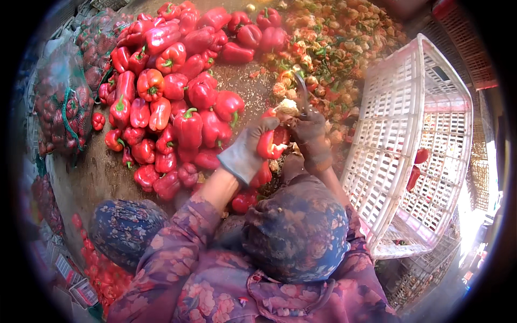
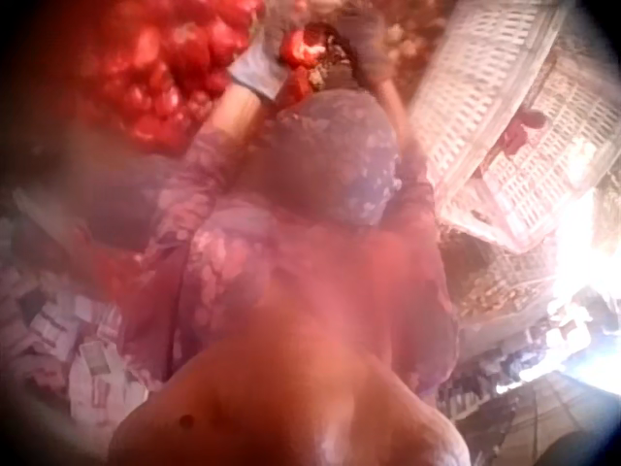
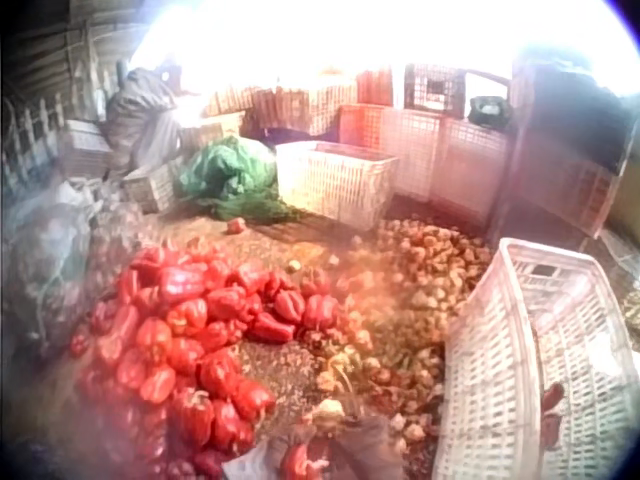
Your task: The person prepares peppers by cutting them open with a curved blade and removing the seeds by hand.
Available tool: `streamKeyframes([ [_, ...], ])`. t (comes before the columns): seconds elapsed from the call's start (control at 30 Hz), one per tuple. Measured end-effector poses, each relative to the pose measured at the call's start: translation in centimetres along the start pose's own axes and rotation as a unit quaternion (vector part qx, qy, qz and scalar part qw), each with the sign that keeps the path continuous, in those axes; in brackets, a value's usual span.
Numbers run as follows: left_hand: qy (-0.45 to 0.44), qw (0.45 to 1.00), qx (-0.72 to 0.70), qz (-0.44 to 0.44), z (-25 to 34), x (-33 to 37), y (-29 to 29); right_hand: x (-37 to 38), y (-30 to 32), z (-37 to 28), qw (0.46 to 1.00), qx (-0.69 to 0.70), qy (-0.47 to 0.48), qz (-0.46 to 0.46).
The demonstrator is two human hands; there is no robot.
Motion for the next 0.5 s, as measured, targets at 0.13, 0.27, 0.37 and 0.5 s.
streamKeyframes([
  [0.13, 0.048, 0.997, 0.045, 0.046, 0.2, 0.5, 5.0, 0.5, 0.4, 1.7, 0.993, -0.063, 0.058, 0.084],
  [0.27, -0.098, 0.987, 0.064, 0.105, 3.7, 0.6, 0.9, -0.7, 3.7, -2.5, 0.945, -0.215, -0.198, 0.146],
  [0.37, -0.212, 0.942, 0.256, 0.050, 4.5, 0.4, -0.3, -1.0, 0.4, -0.9, 0.991, -0.059, 0.115, -0.040],
  [0.5, -0.279, 0.623, 0.729, 0.049, 9.0, 2.4, 3.4, -1.1, 2.8, -3.3, 0.882, 0.456, 0.060, -0.103],
])
Point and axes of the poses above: each hand's wrist, its own x-axis towards the middle knuckle, its own y-axis out of the back of the hand, z = x × y, the point moved 5 cm from there along x, towards the middle knuckle, and after that the axes turned 7 degrees about z, right-handed, at the moved point
